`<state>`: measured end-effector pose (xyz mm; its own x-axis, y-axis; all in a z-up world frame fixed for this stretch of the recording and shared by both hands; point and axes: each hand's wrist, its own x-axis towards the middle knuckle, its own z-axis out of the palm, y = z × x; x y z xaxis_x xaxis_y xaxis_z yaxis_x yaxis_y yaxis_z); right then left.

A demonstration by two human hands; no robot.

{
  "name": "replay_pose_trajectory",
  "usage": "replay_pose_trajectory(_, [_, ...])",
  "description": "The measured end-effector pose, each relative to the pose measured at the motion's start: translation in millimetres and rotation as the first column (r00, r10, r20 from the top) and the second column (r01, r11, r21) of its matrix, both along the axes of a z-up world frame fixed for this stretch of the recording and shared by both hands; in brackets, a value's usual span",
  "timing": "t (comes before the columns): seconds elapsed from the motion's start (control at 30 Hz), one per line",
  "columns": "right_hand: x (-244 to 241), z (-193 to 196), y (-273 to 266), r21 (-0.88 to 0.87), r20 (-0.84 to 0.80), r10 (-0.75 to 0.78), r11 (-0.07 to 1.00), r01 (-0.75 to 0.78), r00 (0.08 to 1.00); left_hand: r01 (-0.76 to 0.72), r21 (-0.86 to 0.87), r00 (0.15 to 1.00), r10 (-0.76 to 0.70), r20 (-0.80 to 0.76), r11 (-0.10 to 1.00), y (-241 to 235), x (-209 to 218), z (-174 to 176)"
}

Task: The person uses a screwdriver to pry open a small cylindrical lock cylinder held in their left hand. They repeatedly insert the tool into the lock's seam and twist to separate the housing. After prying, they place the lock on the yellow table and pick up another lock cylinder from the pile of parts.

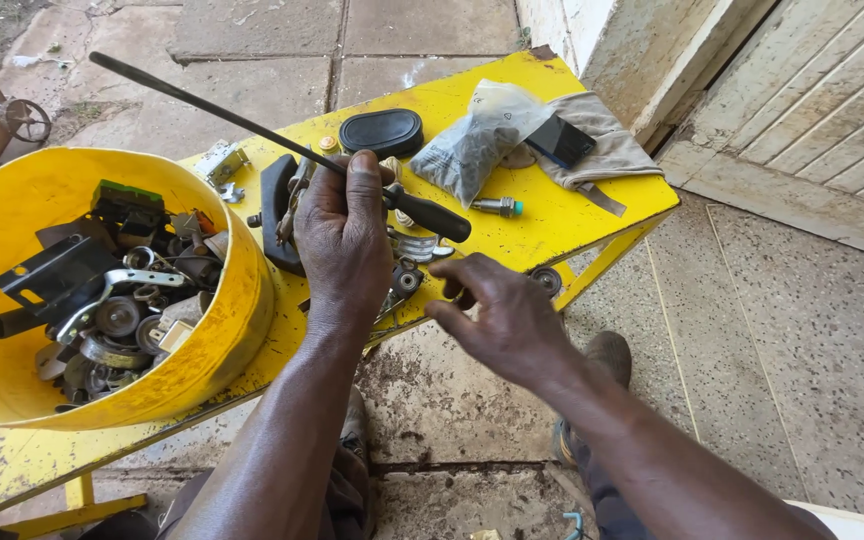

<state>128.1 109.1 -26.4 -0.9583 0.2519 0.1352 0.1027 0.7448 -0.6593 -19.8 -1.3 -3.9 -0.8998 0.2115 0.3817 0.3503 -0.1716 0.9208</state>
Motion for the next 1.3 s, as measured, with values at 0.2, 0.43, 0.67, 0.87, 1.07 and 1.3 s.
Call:
replay_pose_trajectory(0.2, [-26.3, -26.9, -21.6, -0.028, -0.232, -0.055, 0.998, 0.05, 0.971, -0.021, 0.076, 0.999, 0.019, 0.026, 0.997, -1.7, -3.6, -0.1])
replay_pose_trajectory(0.43, [-27.4, -30.9, -28.9, 0.016, -0.282, -0.1, 0.994, 0.109, 0.954, -0.041, 0.156, 0.998, 0.035, 0.043, 0.987, -3.4, -12.8, -5.8])
replay_pose_trajectory(0.67, [-29.6, -20.9, -23.0, 0.105, -0.14, -0.058, 0.992, 0.073, 0.988, -0.078, 0.098, 0.997, 0.076, 0.021, 0.992, -10.7, -7.9, 5.4])
replay_pose_trajectory(0.87, [-18.6, -6.1, -13.2, -0.27, 0.023, -0.254, 0.93, 0.251, 0.967, -0.024, 0.028, 0.995, 0.021, 0.101, 0.999, -12.0, 0.5, 14.5])
replay_pose_trajectory(1.07, [-1.9, -7.6, 34.7, -0.669, 0.024, -0.107, 0.737, 0.096, 0.994, 0.261, 0.061, 0.925, -0.268, 0.268, 0.963, -9.2, 1.0, 4.2])
replay_pose_trajectory(1.3, [6.1, 22.9, 7.2, -0.336, 0.138, -0.282, 0.888, 0.313, 0.949, 0.399, -0.483, 0.917, -0.333, 0.22, 0.779, -20.5, 23.3, 23.5])
